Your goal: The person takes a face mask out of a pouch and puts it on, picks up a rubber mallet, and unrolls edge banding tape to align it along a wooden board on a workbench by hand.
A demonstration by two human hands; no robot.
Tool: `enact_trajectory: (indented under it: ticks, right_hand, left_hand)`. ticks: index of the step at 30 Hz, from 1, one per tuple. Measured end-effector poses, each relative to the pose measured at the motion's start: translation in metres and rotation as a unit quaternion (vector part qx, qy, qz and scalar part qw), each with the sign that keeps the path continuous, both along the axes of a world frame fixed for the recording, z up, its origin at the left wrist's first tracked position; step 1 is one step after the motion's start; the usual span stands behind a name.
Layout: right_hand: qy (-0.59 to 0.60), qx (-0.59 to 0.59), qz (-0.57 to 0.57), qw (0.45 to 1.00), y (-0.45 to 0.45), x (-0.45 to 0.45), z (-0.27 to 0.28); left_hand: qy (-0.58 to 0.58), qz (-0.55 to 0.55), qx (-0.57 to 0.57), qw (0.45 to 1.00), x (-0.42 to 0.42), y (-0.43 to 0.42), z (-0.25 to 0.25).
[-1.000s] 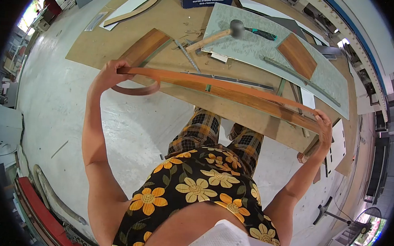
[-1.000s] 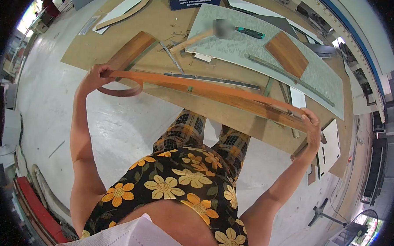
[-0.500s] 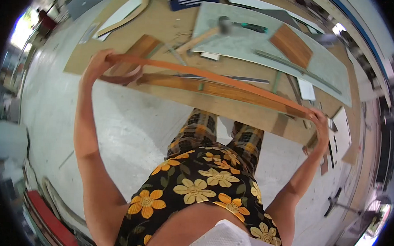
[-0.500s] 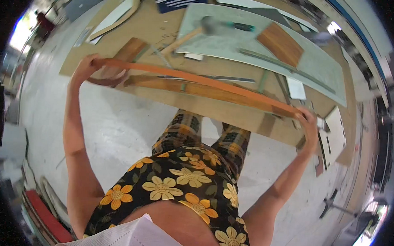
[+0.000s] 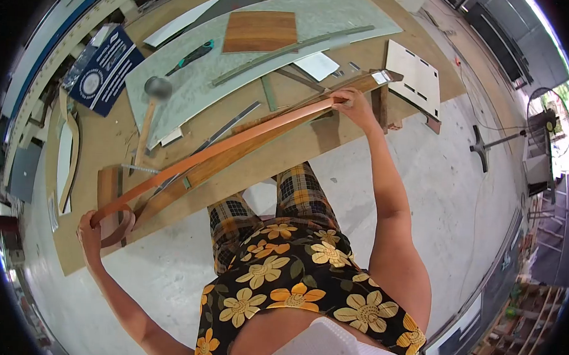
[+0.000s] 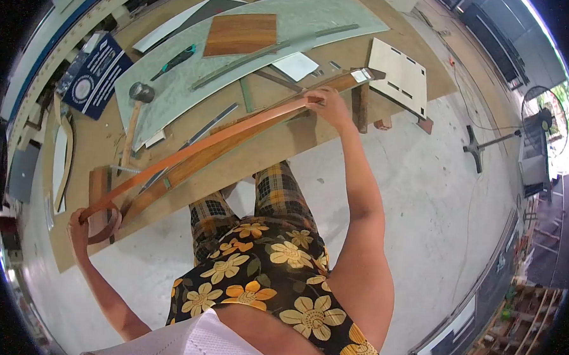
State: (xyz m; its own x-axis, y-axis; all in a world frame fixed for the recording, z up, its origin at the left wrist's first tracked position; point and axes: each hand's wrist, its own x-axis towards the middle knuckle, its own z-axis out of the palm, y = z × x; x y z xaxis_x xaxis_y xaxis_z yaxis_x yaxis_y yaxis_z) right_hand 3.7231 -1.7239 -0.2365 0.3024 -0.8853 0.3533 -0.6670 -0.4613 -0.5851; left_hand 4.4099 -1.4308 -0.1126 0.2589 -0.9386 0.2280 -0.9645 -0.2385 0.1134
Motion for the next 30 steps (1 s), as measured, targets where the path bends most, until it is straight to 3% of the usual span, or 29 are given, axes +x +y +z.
enact_trajectory:
  ticks: [12,17,21,30]
  right_hand:
    - [0.115,-0.139,-0.156,0.971,0.028,0.017,-0.003]
    - [0.092,-0.061,-0.257,0.960,0.039,0.028,-0.005]
    - [-0.004,0.036,-0.274,0.961,0.032,0.031,-0.022]
    - [-0.155,-0.009,-0.284,0.946,0.026,0.034,-0.027]
  left_hand:
    - [-0.038,-0.026,-0.023,0.999,0.000,-0.021,-0.014]
    - [-0.015,-0.012,-0.015,1.000,-0.009,-0.018,-0.008]
    - [-0.012,-0.015,-0.017,1.000,-0.015,-0.017,-0.009]
    - [-0.006,-0.011,-0.022,1.000,-0.022,-0.014,-0.005]
